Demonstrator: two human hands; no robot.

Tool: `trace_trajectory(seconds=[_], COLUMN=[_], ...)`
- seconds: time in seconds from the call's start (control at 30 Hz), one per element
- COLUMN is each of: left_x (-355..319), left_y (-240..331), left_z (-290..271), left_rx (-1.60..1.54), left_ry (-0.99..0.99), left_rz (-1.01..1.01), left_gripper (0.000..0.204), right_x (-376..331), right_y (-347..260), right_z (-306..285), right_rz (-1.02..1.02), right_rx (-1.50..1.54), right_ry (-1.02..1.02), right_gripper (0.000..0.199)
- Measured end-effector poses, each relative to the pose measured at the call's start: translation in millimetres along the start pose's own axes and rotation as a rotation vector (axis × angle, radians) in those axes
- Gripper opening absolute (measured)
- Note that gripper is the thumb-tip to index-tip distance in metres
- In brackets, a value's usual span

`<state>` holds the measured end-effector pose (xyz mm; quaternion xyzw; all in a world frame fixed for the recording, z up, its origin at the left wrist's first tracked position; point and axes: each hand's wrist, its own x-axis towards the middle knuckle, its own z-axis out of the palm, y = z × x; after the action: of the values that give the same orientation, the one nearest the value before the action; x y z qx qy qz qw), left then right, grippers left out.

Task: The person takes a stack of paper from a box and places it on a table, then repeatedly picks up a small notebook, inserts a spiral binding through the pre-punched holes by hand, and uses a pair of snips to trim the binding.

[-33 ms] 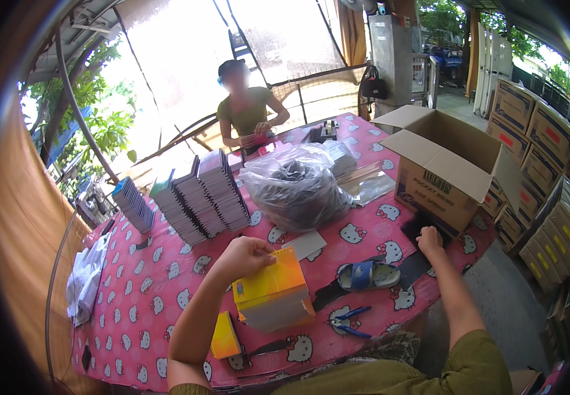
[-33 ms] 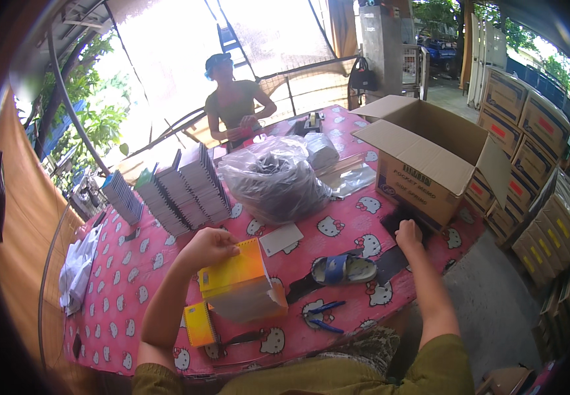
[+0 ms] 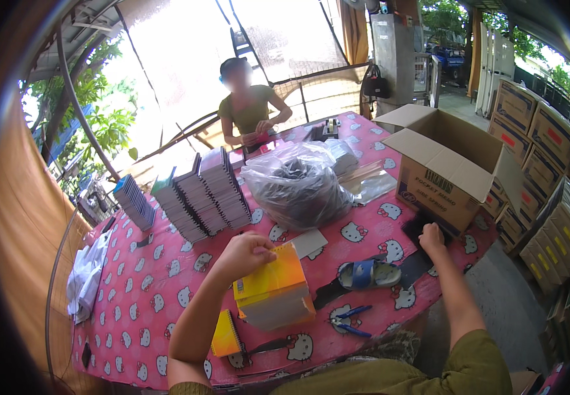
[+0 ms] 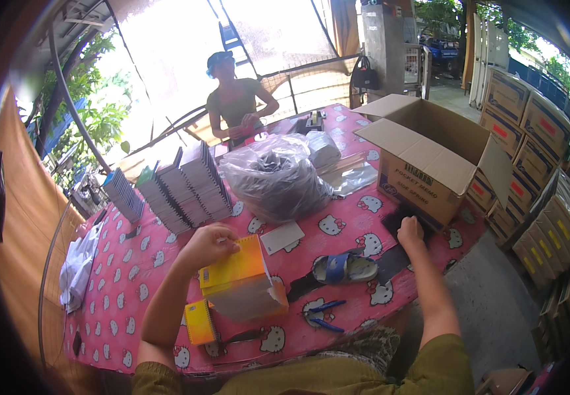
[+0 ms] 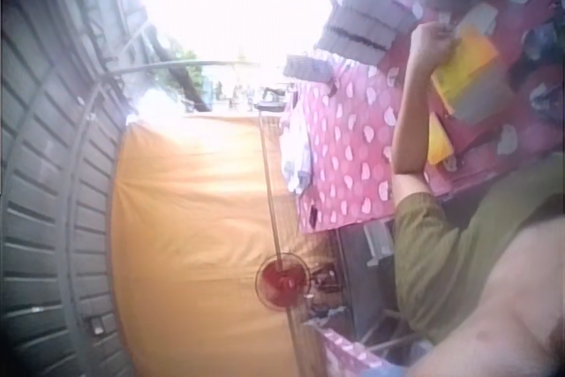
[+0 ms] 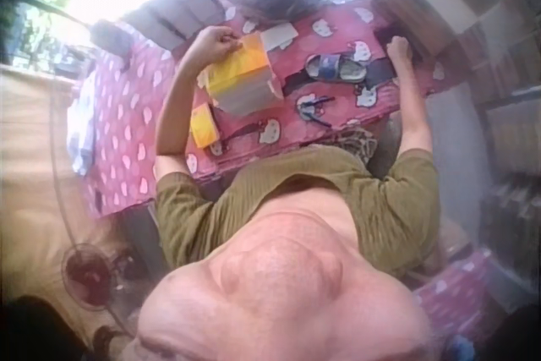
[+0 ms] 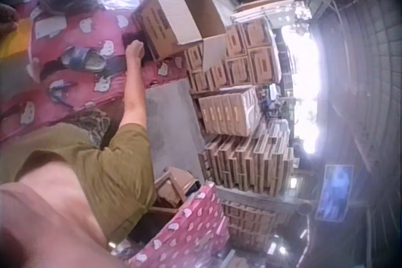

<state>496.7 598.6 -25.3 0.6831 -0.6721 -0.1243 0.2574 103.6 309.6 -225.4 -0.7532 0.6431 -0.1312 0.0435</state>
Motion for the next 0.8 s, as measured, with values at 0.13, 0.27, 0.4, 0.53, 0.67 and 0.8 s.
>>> trace_trajectory(seconds=[0.13,0.27,0.4,0.53,0.67,0.8], left_x=[-12.8,-39.6,-42.0,-32.1,-31.6,-35.6], left_y=[44.5,70.6,55.7,66.6,66.6,71.4], left_z=[0.2,-5.3,-2.9,-4.2,-0.7,2.7], left_rx=[-0.109,0.029,0.13,-0.05,-0.057,0.094], left_ry=[0.43,0.492,0.428,0.473,0.482,0.574], left_rz=[0.074,0.199,0.185,0.087,0.064,0.142], left_gripper=[0.015,0.012,0.016,0.019,0.017,0.016], right_x=[23.8,14.2,-55.9,-105.9,-123.0,-124.4], right_y=[29.5,-12.3,-128.1,-189.3,-210.2,-217.7], right_z=[-6.3,-26.9,-111.0,-160.3,-173.5,-178.1], right_rz=[-0.165,-0.371,-0.308,-0.706,-0.899,-0.871], right_rx=[0.108,0.485,1.117,1.325,1.155,1.188], right_ry=[0.232,0.319,-0.3,-0.364,-0.177,-0.208], right_gripper=[0.024,0.026,0.023,0.023,0.022,0.019])
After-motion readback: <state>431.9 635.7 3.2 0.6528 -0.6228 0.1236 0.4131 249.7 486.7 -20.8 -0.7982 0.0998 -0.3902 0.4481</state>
